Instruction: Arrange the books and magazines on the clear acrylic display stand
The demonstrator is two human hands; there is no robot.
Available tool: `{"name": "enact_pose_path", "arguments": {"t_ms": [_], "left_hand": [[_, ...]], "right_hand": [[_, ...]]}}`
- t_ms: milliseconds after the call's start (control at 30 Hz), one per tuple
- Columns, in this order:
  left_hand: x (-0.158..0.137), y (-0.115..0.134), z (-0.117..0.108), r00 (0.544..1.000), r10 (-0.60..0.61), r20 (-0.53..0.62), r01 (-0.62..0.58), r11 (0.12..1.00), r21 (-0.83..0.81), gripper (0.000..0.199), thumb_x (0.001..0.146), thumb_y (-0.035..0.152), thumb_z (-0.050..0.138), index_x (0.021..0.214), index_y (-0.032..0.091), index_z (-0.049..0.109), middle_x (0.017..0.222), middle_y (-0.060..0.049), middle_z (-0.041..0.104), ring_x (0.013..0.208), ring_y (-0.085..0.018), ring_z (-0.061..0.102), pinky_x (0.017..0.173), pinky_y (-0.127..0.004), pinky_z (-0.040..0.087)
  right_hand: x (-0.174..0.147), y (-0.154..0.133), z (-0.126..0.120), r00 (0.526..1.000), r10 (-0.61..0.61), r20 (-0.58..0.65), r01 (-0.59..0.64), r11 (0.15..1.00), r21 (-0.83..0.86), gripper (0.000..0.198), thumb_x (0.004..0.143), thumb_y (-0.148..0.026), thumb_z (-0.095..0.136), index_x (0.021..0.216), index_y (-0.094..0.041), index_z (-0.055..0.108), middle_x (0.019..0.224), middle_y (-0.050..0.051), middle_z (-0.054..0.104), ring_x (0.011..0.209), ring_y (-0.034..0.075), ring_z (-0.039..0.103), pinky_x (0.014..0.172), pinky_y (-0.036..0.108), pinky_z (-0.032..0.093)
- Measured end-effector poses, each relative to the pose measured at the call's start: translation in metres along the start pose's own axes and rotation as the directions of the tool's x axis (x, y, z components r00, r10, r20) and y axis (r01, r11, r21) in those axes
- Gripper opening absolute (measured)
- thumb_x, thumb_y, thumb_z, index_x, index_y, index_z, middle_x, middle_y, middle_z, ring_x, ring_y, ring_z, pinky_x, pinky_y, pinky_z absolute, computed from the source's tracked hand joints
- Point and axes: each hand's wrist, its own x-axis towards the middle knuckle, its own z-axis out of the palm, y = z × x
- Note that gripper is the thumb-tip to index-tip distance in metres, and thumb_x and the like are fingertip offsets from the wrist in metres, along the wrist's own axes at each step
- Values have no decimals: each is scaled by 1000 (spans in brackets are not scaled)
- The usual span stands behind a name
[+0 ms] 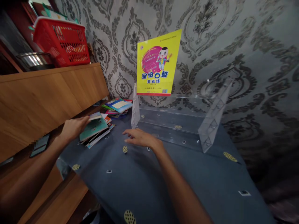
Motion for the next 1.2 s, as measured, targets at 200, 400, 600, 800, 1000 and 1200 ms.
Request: {"name": "enact_pose_path", "arguments": {"t_ms": [200,400,600,800,1000,1200], "left_hand": [[-20,31,49,990,137,26,-132,981,-143,35,102,43,39,124,23,58,134,-13,64,116,-30,64,76,-35,53],[-15,29,62,994,105,21,-100,982,-158,34,100,40,44,128,24,55,135,-14,62,119,-31,62,83,-38,53],[10,27,55,989,143,33,-135,976,-173,44,97,57,42,114,20,60,113,-15,70,104,-33,67,77,-38,51],[86,66,51,980,176,-95,-198,921,-334,41,101,46,41,127,18,55,132,-17,63,120,-30,60,94,-39,48],[163,112,65,978,179,-102,-205,909,-363,59,95,39,54,147,18,37,158,-22,37,146,-35,34,109,-53,38],[189,117,72,967,243,-78,-254,888,-384,44,96,40,51,134,17,53,136,-21,60,129,-33,55,104,-48,44]], "right_hand": [[-2,0,-2,1000,-2,3,2,1000,12,43,95,-35,58,135,-21,58,124,12,66,114,25,61,99,40,48],[-4,-2,-5,1000,21,-6,-21,1000,3,43,94,-34,59,134,-20,58,122,12,66,114,26,61,99,40,48],[-8,0,-9,999,43,-19,-42,999,22,45,93,-34,59,135,-17,59,124,14,66,116,27,60,100,41,47],[-8,1,-9,995,95,-13,-95,995,-16,46,93,-38,58,136,-19,59,123,12,67,118,27,59,102,43,46],[-10,0,-10,992,127,-13,-127,992,3,44,93,-36,60,135,-22,59,123,11,67,118,26,58,102,41,46],[-13,5,-13,991,131,-25,-131,991,16,45,93,-36,59,136,-21,59,126,12,66,120,26,57,105,41,44]]}}
